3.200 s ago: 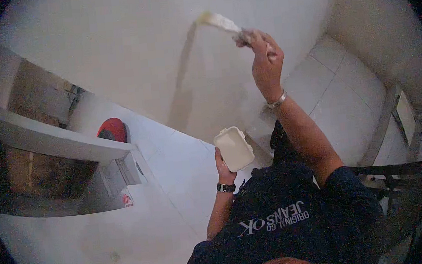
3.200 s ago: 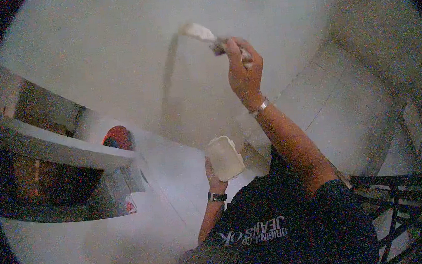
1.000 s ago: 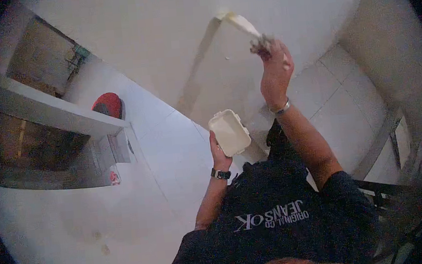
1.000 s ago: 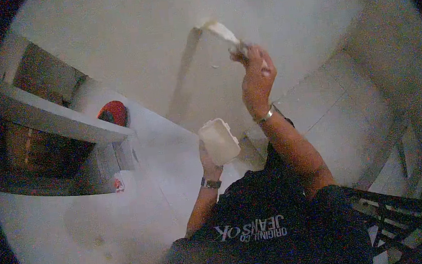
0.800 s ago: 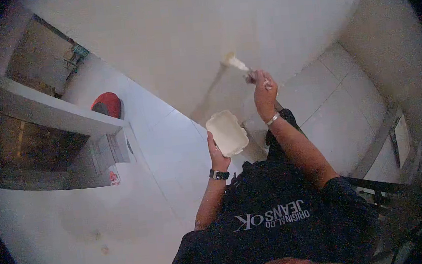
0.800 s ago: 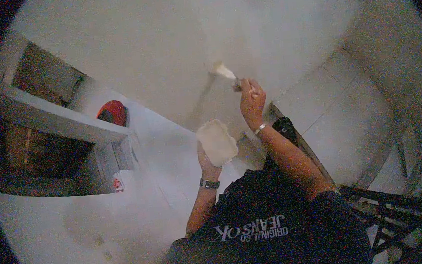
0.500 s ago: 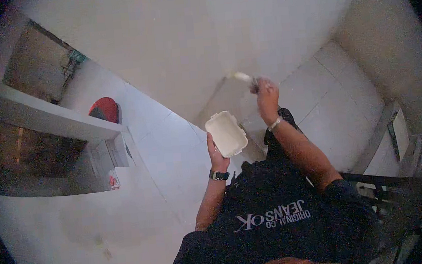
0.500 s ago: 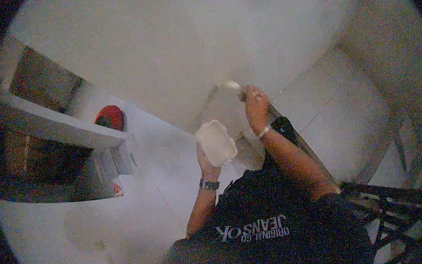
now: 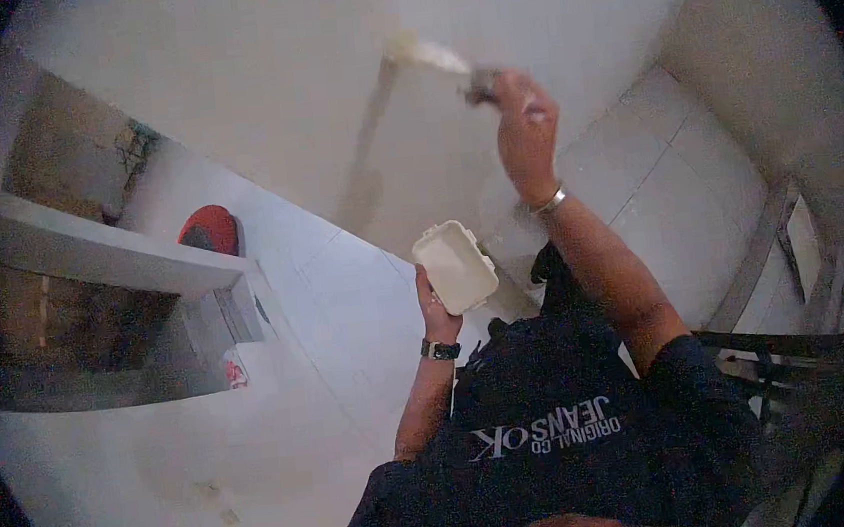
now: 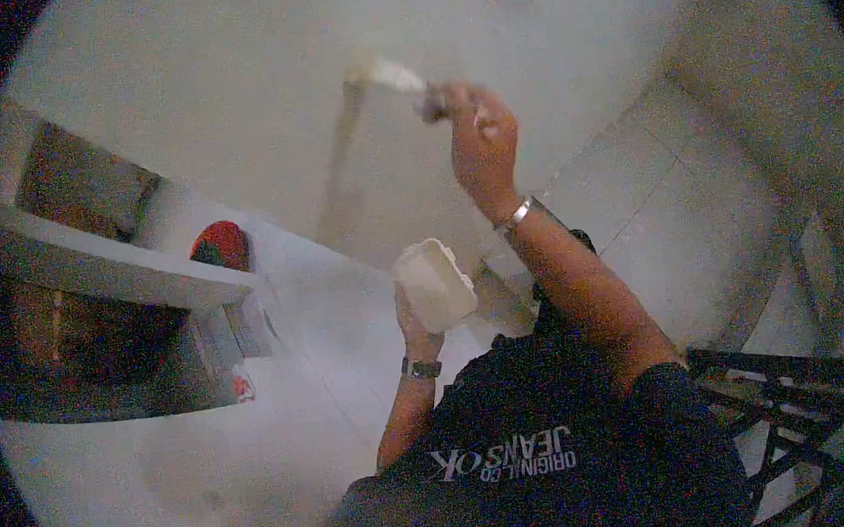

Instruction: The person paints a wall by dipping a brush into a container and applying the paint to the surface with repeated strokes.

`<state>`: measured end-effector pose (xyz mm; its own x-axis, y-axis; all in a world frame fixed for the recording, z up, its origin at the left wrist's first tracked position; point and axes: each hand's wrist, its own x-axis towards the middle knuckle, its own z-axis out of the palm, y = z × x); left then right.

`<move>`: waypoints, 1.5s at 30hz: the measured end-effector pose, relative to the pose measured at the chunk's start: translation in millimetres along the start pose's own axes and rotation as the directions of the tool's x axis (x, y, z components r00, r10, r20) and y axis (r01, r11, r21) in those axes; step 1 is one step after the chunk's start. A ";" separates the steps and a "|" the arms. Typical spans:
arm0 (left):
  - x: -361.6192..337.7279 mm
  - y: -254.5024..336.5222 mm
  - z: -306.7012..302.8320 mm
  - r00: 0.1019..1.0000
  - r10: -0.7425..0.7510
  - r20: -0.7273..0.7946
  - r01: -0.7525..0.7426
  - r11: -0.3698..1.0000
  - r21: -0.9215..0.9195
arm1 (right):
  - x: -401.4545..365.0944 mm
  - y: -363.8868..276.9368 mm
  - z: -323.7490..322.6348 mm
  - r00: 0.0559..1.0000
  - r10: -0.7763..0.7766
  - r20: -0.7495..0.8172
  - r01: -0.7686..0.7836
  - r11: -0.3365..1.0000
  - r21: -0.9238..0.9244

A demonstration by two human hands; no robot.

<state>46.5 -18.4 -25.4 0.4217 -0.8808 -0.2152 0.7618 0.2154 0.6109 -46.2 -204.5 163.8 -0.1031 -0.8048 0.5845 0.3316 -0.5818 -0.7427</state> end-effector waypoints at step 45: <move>-1.1 1.1 -18.7 0.996 -0.039 -0.078 0.044 0.997 0.059 | 49.0 43.2 -12.4 0.963 0.162 0.216 -0.126 0.977 -0.170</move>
<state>56.1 -9.3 -38.6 0.4283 -0.8532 -0.2977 0.7493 0.1511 0.6448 -48.6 -270.5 156.3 0.1571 -0.8439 0.5130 0.1773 -0.4869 -0.8553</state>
